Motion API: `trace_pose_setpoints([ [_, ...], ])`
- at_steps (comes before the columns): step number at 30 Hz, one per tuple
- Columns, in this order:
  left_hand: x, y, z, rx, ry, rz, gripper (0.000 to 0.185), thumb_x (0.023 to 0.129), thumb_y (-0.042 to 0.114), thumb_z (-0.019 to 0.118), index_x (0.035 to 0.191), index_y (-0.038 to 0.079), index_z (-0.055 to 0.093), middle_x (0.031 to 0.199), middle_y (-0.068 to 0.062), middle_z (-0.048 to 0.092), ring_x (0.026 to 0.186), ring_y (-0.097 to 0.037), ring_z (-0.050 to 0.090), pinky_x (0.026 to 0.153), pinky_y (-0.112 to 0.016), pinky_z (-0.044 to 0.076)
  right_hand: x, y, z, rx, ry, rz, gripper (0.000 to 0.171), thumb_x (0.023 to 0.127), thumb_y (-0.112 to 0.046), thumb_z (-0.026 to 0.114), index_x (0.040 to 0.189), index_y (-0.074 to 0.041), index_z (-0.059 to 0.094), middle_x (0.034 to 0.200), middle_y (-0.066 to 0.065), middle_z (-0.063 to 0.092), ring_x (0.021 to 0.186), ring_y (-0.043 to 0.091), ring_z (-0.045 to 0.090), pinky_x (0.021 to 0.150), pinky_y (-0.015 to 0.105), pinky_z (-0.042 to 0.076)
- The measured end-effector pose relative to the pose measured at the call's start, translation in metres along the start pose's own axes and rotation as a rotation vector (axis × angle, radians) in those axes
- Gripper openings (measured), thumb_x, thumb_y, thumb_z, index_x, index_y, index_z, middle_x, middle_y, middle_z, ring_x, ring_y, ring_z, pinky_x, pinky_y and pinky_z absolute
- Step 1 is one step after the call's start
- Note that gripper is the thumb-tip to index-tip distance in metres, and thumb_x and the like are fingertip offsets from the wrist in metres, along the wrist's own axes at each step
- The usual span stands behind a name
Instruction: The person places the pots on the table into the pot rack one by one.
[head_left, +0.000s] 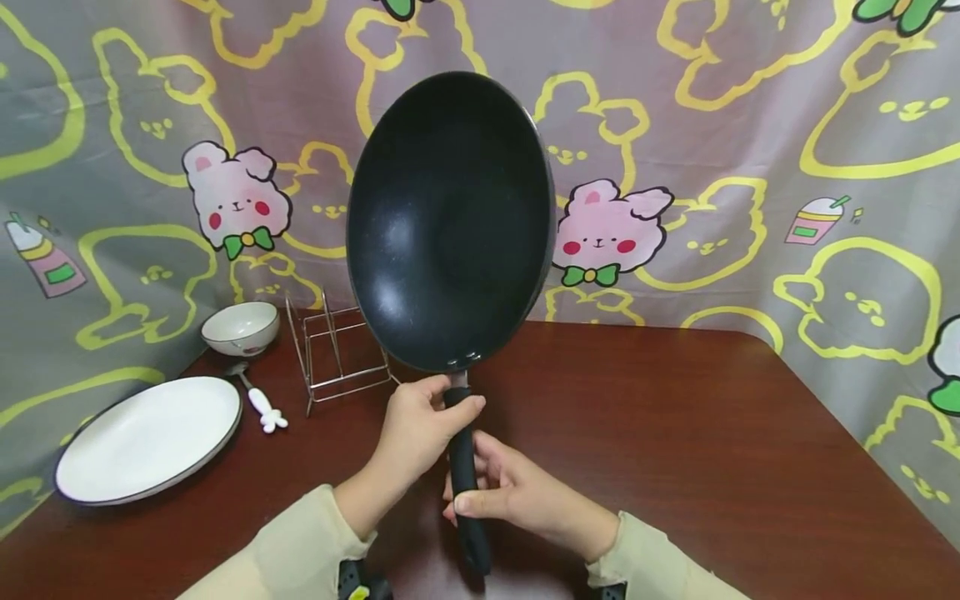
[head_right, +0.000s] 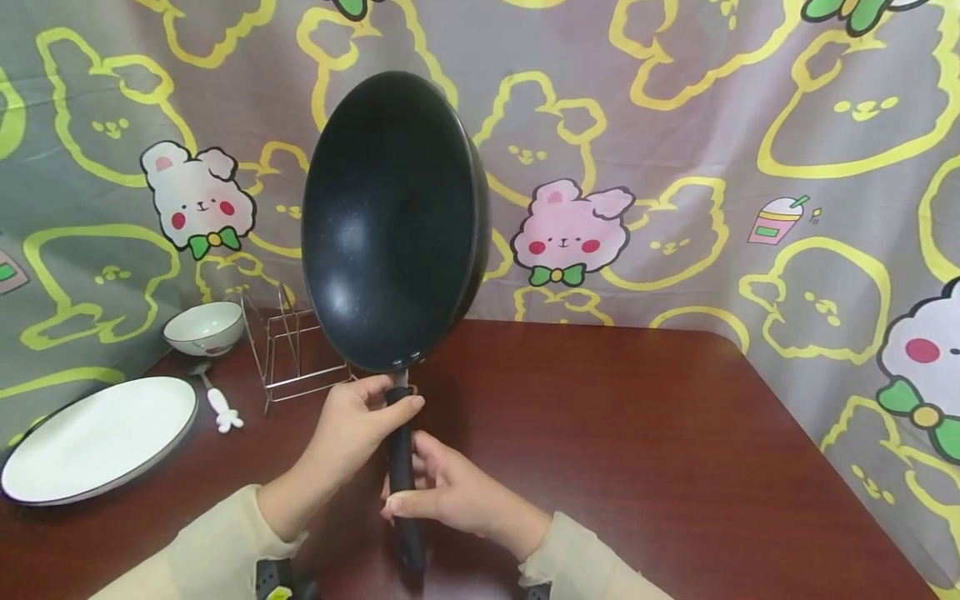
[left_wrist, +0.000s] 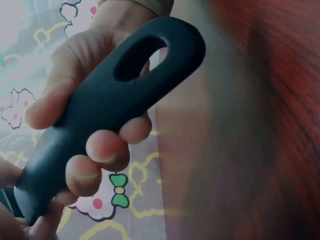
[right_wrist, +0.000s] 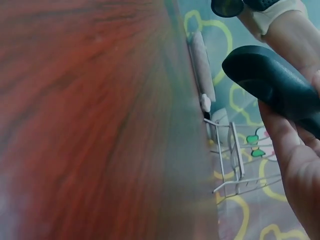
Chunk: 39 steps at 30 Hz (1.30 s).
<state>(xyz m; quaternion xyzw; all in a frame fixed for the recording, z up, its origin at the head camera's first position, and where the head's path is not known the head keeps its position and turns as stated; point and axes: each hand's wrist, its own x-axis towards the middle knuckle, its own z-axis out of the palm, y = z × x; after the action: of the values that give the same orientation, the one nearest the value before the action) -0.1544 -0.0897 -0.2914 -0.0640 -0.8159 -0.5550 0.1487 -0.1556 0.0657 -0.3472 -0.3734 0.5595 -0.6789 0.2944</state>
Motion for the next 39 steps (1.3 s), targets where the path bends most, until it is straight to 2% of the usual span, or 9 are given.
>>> trace_pose_setpoints([
  [5, 0.001, 0.000, -0.006, 0.036, -0.004, 0.034, 0.007, 0.078, 0.010, 0.069, 0.079, 0.003, 0.068, 0.049, 0.002, 0.047, 0.040, -0.002, 0.034, 0.040, -0.021, 0.024, 0.008, -0.001, 0.005, -0.035, 0.043, 0.018, 0.049, 0.086, -0.003, 0.062, 0.124, 0.006, 0.033, 0.092, 0.008, 0.056, 0.083, 0.014, 0.064, 0.077, 0.029, 0.053],
  [8, -0.001, 0.000, -0.009, 0.033, -0.012, 0.040, 0.012, 0.079, 0.008, 0.067, 0.088, 0.002, 0.070, 0.058, -0.001, 0.061, 0.044, -0.003, 0.042, 0.042, -0.020, 0.031, 0.011, 0.000, 0.007, -0.081, 0.054, 0.006, 0.050, 0.084, -0.002, 0.063, 0.121, 0.009, 0.032, 0.090, 0.008, 0.056, 0.080, 0.011, 0.062, 0.073, 0.025, 0.051],
  [10, -0.002, -0.001, -0.012, 0.046, -0.009, 0.050, 0.013, 0.080, 0.008, 0.065, 0.090, 0.002, 0.070, 0.060, -0.004, 0.062, 0.045, -0.003, 0.043, 0.043, -0.020, 0.032, 0.013, 0.001, 0.007, -0.127, 0.061, -0.004, 0.049, 0.084, -0.002, 0.064, 0.120, 0.010, 0.033, 0.089, 0.010, 0.057, 0.078, 0.010, 0.061, 0.071, 0.023, 0.050],
  [16, -0.005, 0.002, -0.020, 0.110, 0.013, 0.101, 0.015, 0.082, 0.006, 0.061, 0.094, 0.003, 0.070, 0.070, -0.005, 0.066, 0.047, -0.005, 0.042, 0.044, -0.020, 0.035, 0.021, 0.002, 0.007, -0.265, 0.082, -0.043, 0.045, 0.081, 0.001, 0.065, 0.118, 0.004, 0.039, 0.090, 0.027, 0.058, 0.076, 0.008, 0.061, 0.070, 0.023, 0.049],
  [20, -0.009, 0.007, -0.024, 0.144, 0.028, 0.104, 0.017, 0.084, 0.006, 0.059, 0.097, 0.002, 0.069, 0.082, -0.008, 0.070, 0.055, -0.007, 0.048, 0.048, -0.019, 0.039, 0.027, 0.003, 0.010, -0.242, 0.088, -0.041, 0.047, 0.079, 0.003, 0.066, 0.118, 0.002, 0.040, 0.089, 0.026, 0.059, 0.075, 0.008, 0.061, 0.071, 0.023, 0.049],
  [24, -0.012, 0.009, -0.028, 0.165, 0.053, 0.113, 0.022, 0.084, 0.005, 0.057, 0.103, 0.000, 0.067, 0.092, -0.011, 0.070, 0.072, -0.011, 0.060, 0.057, -0.018, 0.045, 0.034, 0.002, 0.013, -0.221, 0.087, -0.021, 0.051, 0.078, 0.005, 0.067, 0.121, 0.000, 0.040, 0.092, 0.024, 0.059, 0.076, 0.007, 0.061, 0.070, 0.021, 0.049],
  [29, -0.014, 0.010, -0.035, 0.201, 0.072, 0.092, 0.028, 0.087, 0.008, 0.053, 0.112, -0.001, 0.064, 0.102, -0.013, 0.069, 0.095, -0.020, 0.065, 0.075, -0.030, 0.052, 0.045, 0.002, 0.016, -0.220, 0.052, -0.037, 0.051, 0.078, 0.010, 0.066, 0.120, 0.002, 0.038, 0.095, 0.030, 0.057, 0.076, 0.004, 0.058, 0.068, 0.018, 0.048],
  [34, -0.015, 0.010, -0.044, 0.225, 0.094, 0.089, 0.029, 0.088, 0.009, 0.050, 0.111, -0.002, 0.064, 0.102, -0.016, 0.069, 0.099, -0.025, 0.065, 0.081, -0.041, 0.051, 0.055, 0.002, 0.020, -0.201, 0.024, -0.042, 0.047, 0.077, 0.011, 0.065, 0.115, 0.002, 0.038, 0.085, 0.010, 0.058, 0.071, 0.003, 0.057, 0.065, 0.017, 0.046],
  [39, -0.016, 0.005, -0.053, 0.258, 0.109, 0.075, 0.029, 0.090, 0.012, 0.050, 0.112, -0.002, 0.063, 0.103, -0.015, 0.069, 0.100, -0.027, 0.064, 0.083, -0.044, 0.050, 0.065, 0.002, 0.025, -0.223, 0.005, -0.028, 0.046, 0.078, 0.010, 0.065, 0.115, 0.002, 0.039, 0.084, 0.014, 0.059, 0.069, 0.001, 0.057, 0.063, 0.016, 0.046],
])
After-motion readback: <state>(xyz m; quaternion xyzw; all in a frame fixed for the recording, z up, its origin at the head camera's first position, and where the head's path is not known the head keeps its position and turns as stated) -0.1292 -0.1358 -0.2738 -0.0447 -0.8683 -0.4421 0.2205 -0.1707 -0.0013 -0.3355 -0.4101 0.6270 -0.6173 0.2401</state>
